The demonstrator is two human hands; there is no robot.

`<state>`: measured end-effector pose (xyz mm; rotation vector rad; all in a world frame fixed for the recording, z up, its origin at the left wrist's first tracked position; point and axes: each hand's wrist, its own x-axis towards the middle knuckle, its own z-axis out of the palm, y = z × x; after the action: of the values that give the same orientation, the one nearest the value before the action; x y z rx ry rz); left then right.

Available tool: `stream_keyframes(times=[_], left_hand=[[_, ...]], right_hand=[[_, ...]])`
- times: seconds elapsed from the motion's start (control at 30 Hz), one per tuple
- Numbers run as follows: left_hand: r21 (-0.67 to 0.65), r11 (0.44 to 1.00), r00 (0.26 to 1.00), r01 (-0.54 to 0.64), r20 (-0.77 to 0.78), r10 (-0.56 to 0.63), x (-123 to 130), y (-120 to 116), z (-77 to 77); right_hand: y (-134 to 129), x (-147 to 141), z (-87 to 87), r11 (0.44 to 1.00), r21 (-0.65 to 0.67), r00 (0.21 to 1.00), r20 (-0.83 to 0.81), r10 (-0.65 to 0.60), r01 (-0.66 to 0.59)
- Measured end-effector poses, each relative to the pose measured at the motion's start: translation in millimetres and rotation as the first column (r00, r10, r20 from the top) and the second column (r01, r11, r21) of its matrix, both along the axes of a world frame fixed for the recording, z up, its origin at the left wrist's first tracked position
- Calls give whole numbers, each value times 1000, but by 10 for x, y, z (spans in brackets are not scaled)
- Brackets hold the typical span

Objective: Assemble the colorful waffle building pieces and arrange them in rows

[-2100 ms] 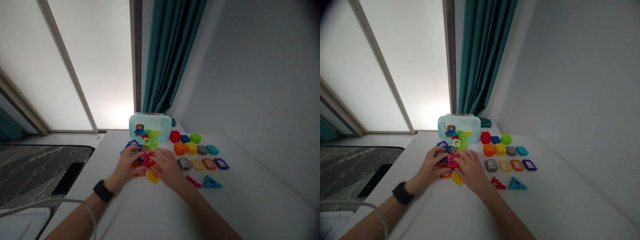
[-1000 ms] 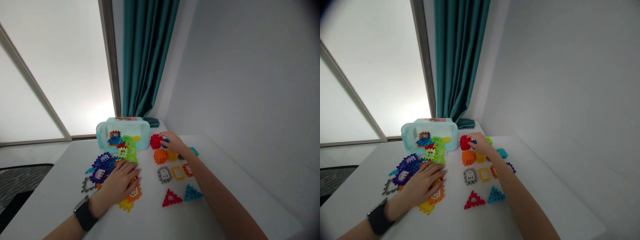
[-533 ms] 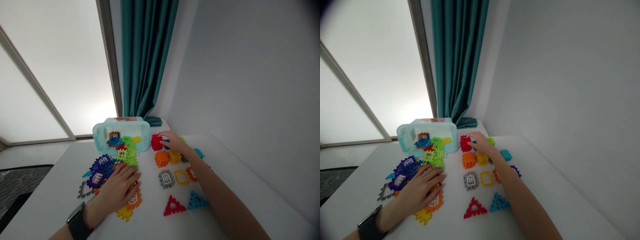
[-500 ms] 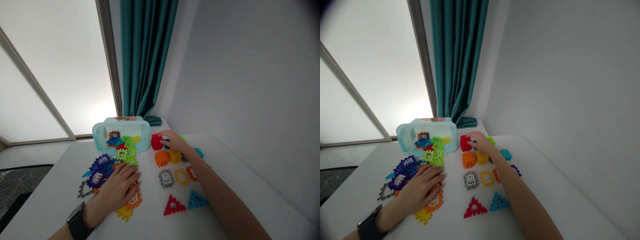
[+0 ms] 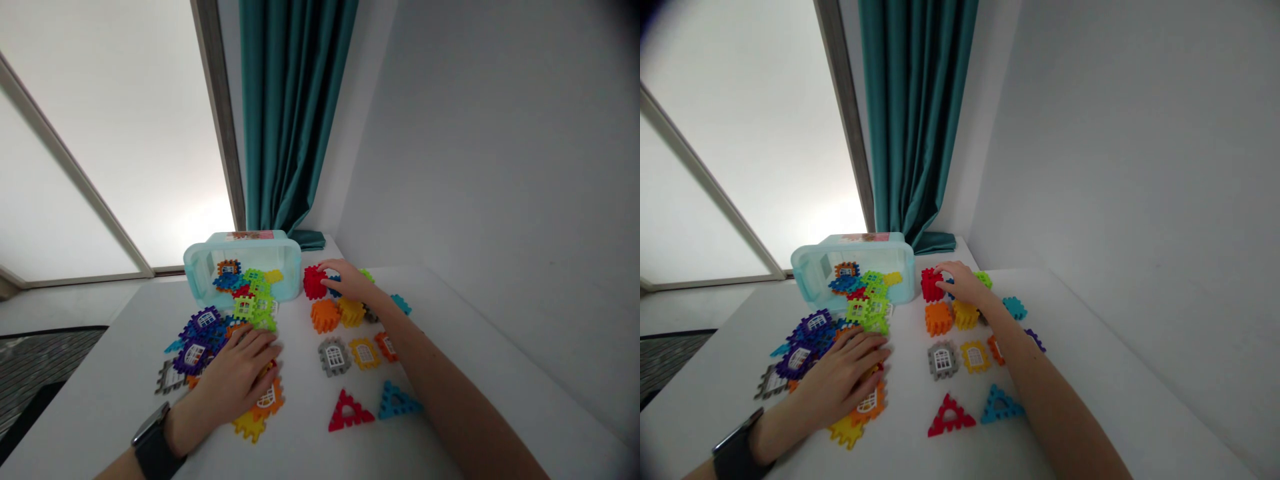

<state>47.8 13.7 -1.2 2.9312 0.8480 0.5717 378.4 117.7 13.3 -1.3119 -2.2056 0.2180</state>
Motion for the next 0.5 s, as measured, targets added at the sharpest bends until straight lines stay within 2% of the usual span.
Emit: stream_keyframes(times=[0.5], left_hand=[[-27,1000,998,-8,-67,6,-14,1,-25]], right_hand=[[-5,25,-16,999,-44,1000,-27,-14,13]])
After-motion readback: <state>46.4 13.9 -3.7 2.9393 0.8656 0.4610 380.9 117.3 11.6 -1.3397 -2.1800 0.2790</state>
